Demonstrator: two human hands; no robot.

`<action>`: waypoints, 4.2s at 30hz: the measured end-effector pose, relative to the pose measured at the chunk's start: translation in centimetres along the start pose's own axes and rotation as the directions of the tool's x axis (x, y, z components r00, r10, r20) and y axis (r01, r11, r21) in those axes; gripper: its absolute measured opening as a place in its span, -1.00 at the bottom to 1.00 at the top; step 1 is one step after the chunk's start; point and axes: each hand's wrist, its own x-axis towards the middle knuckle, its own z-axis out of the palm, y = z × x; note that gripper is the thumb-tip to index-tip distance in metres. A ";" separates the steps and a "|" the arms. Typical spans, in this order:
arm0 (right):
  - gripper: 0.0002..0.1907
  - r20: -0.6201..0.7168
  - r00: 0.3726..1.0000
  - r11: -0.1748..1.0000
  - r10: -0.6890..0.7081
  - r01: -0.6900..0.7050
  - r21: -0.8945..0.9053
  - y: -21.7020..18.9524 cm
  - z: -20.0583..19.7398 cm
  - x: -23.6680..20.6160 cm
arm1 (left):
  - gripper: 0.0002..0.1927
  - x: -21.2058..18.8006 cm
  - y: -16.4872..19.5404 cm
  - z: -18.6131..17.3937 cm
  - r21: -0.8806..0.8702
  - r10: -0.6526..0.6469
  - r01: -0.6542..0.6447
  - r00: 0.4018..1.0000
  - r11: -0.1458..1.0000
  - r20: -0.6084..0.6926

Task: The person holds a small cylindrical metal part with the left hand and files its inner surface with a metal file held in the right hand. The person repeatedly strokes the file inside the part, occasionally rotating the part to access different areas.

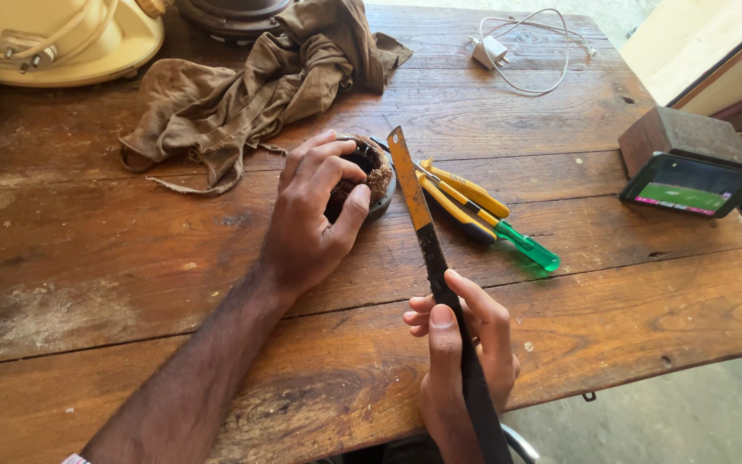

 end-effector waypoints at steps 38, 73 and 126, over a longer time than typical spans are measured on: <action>-0.67 0.001 0.999 0.999 -0.032 0.032 0.017 0.9 0.1 0.4 | -0.78 0.0 -0.6 0.6 0.018 0.062 -0.062 0.998 0.998 -0.001; -0.68 0.001 0.999 0.999 -0.040 0.040 0.004 1.4 0.3 0.3 | -0.77 -0.3 0.5 1.1 0.360 0.225 -0.198 0.974 0.912 -0.036; -0.70 0.064 0.997 0.999 -0.041 0.040 0.017 2.1 0.3 0.0 | -0.87 -1.0 -2.0 1.9 0.066 0.008 -0.006 0.999 0.998 -0.034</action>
